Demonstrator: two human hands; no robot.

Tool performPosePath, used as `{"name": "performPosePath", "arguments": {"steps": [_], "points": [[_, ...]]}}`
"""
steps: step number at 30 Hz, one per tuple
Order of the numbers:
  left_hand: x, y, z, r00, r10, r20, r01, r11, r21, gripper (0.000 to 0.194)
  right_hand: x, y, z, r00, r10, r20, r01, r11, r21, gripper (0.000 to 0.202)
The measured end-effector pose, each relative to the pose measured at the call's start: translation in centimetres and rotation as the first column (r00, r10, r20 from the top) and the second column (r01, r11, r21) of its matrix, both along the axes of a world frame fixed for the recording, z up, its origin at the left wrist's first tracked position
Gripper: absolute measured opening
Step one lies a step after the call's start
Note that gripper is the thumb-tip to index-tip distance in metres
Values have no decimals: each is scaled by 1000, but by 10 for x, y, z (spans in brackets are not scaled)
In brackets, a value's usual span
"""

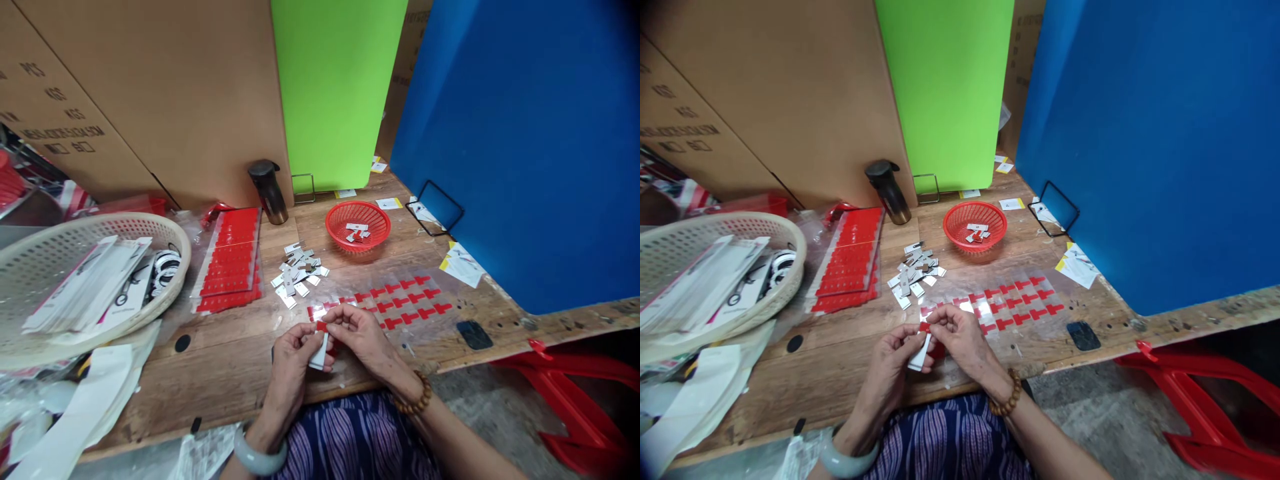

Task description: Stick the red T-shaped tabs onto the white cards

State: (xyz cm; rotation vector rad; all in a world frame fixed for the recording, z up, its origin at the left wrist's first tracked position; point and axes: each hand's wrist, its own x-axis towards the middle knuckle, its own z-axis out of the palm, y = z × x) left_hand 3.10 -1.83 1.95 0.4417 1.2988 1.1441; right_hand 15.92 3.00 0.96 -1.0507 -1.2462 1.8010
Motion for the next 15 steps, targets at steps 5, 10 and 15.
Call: {"name": "performPosePath", "arguments": {"steps": [5,10,15], "points": [[-2,2,0,999,-34,-36,34,999,14,33,5,1,-3,999,37,17,-38,999,33,25],[-2,0,-8,990,-107,-86,110,994,28,34,4,3,-4,992,64,106,-70,996,59,29],[-3,-3,-10,975,-178,-131,181,984,8,37,2,4,-6,986,13,165,-28,995,93,22]]}}
